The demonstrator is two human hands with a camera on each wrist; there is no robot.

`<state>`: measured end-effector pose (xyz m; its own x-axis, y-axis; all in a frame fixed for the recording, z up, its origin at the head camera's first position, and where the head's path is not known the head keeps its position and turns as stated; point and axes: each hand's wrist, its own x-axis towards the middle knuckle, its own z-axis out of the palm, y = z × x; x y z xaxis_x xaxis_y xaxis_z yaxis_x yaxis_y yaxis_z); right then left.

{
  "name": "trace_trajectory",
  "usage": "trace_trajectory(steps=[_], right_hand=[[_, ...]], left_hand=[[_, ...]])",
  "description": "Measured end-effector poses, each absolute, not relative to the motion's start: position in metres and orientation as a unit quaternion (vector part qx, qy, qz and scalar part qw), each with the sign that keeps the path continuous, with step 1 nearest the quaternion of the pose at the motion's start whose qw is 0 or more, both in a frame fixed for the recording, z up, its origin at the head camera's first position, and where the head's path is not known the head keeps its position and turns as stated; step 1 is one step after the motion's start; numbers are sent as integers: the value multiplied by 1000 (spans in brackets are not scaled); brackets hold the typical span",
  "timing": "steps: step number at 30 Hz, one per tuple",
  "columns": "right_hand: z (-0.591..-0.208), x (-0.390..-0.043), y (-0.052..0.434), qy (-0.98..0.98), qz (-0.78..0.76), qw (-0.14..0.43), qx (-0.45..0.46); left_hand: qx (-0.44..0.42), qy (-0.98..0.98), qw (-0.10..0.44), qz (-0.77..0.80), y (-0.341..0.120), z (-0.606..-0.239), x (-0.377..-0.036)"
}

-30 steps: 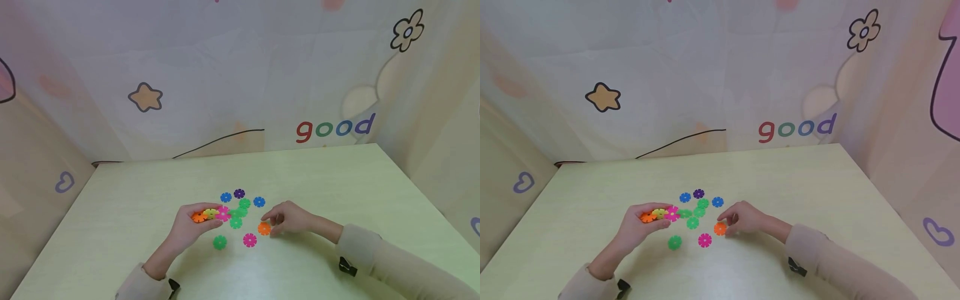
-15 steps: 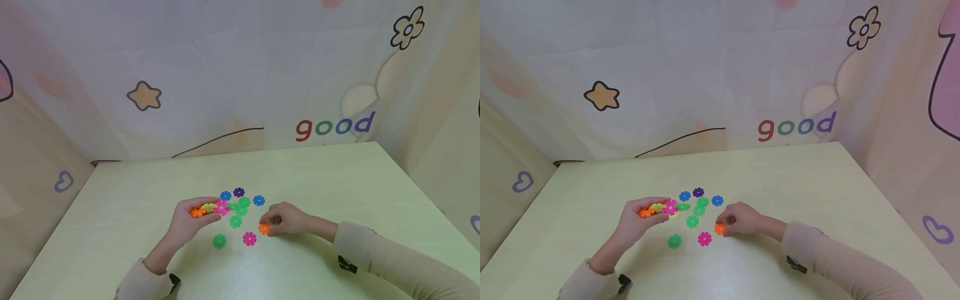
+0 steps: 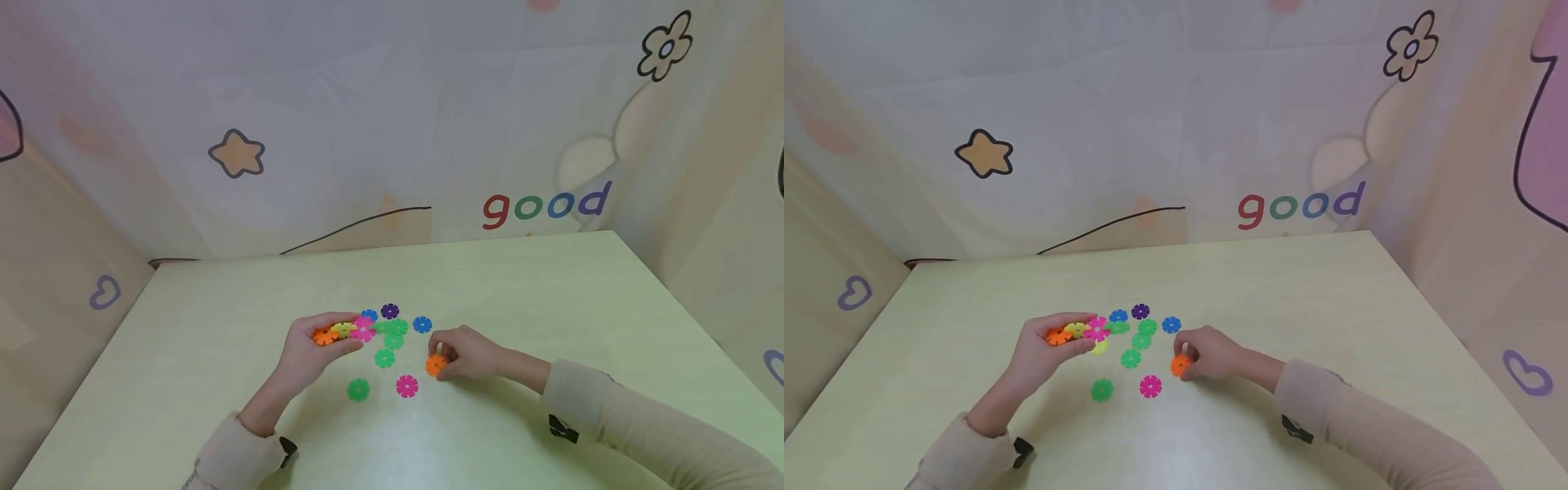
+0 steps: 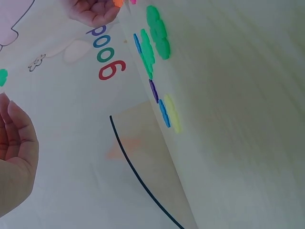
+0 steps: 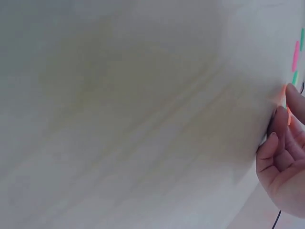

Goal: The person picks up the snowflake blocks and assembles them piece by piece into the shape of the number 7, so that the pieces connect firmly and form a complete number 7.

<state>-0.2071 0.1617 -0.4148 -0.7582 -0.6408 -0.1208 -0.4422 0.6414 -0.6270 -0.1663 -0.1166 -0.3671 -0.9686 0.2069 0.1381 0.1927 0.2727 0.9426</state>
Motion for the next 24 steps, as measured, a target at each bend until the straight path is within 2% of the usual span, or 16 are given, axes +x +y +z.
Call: trace_trajectory(steps=[8, 24], right_hand=[[-408, -207, 164, 880, -331, 206, -272], [-392, -200, 171, 835, -461, 189, -236]], left_hand=[[133, 797, -5, 589, -116, -368, -169], [150, 778, -10, 610, -112, -366, -176]])
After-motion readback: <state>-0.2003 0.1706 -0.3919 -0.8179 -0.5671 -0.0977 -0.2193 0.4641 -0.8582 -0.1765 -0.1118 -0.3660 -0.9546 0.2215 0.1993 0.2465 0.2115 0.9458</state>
